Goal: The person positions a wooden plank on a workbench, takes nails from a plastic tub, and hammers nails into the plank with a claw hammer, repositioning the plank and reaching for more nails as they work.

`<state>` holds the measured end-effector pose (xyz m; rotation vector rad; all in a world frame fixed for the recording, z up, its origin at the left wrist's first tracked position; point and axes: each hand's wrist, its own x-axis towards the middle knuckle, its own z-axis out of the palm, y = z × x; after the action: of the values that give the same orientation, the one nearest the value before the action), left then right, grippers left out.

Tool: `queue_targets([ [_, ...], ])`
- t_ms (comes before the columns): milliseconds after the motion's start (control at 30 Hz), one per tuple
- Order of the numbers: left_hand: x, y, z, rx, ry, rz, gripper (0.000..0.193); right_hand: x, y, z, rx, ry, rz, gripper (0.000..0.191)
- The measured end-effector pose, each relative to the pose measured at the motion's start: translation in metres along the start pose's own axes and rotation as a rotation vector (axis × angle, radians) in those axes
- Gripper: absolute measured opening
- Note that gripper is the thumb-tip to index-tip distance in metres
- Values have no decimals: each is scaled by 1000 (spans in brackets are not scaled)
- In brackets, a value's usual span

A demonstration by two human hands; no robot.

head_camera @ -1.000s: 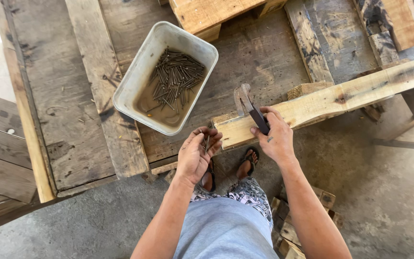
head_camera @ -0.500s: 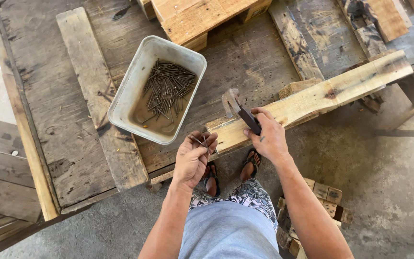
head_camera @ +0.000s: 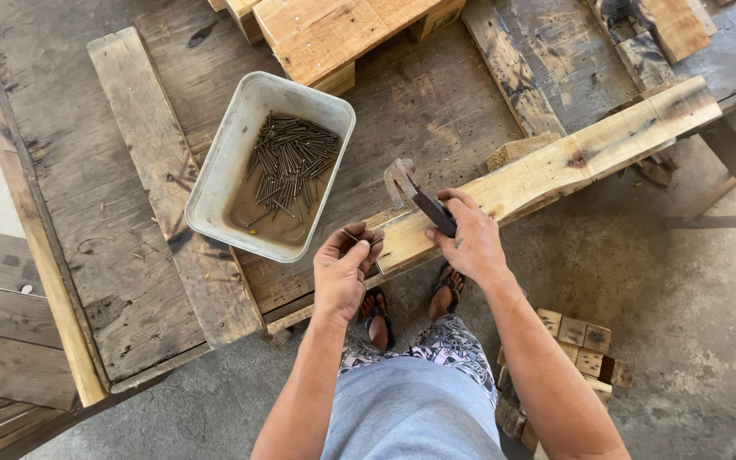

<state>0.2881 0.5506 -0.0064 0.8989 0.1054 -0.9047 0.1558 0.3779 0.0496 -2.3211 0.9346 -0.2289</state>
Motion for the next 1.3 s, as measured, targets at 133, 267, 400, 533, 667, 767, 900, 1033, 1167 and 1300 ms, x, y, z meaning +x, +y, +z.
queue_targets([
  [133, 0, -1, 0, 364, -36, 170, 19, 0, 1, -1, 17, 8, 5, 34],
  [267, -3, 7, -6, 33, -33, -34, 27, -1, 5, -3, 16, 55, -78, 34],
  [400, -5, 9, -16, 23, -16, -33, 17, -1, 7, -4, 32, 53, -49, 34],
  [533, -2, -2, -25, 76, 57, -67, 13, -1, 6, -5, 24, 52, -59, 32],
  [667, 3, -11, -34, 95, 53, -22, 13, -2, 6, -6, 48, 53, -63, 32],
  [767, 5, -13, -35, 15, 20, -37, 16, -2, 6, -5, -3, 25, -23, 32],
  [900, 4, -11, -28, 47, -24, -41, 19, -1, 5, -3, 13, 69, -92, 36],
  [1033, -1, -4, -17, 100, -21, -56, 17, 1, 2, -2, 13, 9, -7, 35],
  [1167, -7, 6, -8, 159, -21, -124, 15, 1, 1, -3, 10, 8, -14, 35],
  [1300, -13, 11, -4, 203, -107, -97, 26, 0, 2, -4, 21, 15, -35, 35],
])
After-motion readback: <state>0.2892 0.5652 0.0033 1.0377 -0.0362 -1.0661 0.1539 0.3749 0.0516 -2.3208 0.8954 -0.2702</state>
